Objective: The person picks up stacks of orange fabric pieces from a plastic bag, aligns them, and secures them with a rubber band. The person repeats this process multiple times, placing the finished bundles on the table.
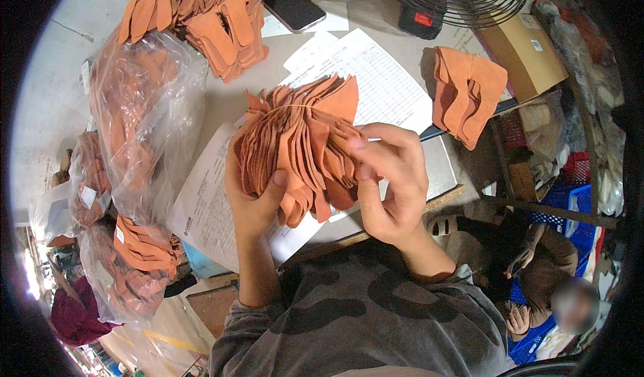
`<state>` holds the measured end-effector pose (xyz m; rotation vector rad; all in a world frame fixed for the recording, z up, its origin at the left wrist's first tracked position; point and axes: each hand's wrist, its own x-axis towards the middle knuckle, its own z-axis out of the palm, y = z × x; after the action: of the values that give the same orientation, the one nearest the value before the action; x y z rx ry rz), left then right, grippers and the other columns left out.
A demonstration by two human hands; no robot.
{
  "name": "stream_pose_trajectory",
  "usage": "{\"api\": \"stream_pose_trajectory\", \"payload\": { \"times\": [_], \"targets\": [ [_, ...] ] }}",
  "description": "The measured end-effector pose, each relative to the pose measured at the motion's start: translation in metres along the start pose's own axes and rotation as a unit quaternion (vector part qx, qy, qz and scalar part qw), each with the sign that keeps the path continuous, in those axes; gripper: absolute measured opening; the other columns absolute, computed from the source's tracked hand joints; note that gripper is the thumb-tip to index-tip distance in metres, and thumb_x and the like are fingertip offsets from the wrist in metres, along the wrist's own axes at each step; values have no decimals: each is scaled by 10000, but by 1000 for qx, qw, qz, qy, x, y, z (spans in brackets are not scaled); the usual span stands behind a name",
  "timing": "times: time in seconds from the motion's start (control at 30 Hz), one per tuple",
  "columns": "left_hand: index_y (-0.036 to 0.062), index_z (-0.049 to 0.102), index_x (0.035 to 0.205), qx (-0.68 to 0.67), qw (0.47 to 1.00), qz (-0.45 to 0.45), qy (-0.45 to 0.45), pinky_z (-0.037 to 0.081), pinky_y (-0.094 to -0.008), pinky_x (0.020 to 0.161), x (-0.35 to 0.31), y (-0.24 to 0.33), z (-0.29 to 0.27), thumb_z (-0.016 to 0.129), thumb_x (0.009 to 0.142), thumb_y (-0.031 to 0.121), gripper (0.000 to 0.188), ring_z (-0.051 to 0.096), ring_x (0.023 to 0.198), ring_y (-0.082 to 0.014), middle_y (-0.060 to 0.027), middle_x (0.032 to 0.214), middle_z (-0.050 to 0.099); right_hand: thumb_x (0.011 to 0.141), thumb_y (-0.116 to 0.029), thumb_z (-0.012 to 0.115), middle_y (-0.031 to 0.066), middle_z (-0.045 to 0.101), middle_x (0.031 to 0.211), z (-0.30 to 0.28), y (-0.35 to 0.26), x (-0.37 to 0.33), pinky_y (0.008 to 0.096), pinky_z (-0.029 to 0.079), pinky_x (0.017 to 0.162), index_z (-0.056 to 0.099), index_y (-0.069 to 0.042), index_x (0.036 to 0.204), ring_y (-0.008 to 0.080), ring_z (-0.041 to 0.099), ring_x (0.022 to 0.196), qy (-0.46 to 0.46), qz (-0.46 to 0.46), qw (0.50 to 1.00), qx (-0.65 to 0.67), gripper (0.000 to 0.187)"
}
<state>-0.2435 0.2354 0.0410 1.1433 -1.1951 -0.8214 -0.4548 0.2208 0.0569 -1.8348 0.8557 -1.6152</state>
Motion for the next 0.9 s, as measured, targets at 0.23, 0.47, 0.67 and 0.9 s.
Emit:
{"api": "stream_pose_trajectory", "payload": {
  "times": [0.23, 0.47, 0.67, 0.9],
  "targets": [
    [-72, 467, 1503, -12, 1000, 0, 4, 373, -421, 1200, 0, 0, 1, 851, 869, 326, 841, 519, 1403, -281, -194, 1489, 549, 924, 21, 635, 208, 612, 1187, -8, -5, 7, 366, 529, 901, 718, 40, 1235, 315, 645, 1055, -30, 1, 999, -29, 322],
    [-72, 473, 1495, -19, 1000, 1, 3, 383, -424, 1190, 0, -1, 0, 832, 878, 299, 804, 531, 1378, -291, -197, 1473, 554, 851, 11, 763, 203, 612, 1164, 8, -3, 6, 370, 536, 891, 684, 14, 1230, 316, 641, 1045, 20, -15, 995, -97, 386],
    [-72, 480, 1486, 6, 1000, -10, -4, 397, -424, 1176, 0, -1, -2, 835, 883, 296, 790, 541, 1362, -285, -195, 1446, 569, 846, 14, 768, 184, 588, 1172, 14, 1, 3, 370, 536, 856, 713, -24, 1155, 318, 631, 1021, 14, 8, 995, -103, 317],
    [-72, 469, 1493, 7, 1000, 10, -12, 423, -413, 1156, 0, 0, -2, 829, 906, 299, 782, 551, 1351, -279, -191, 1448, 567, 733, -187, 961, 174, 529, 1215, 21, -1, 8, 392, 519, 902, 685, -59, 1117, 311, 606, 1080, 22, 10, 987, -158, 490]
  ]
}}
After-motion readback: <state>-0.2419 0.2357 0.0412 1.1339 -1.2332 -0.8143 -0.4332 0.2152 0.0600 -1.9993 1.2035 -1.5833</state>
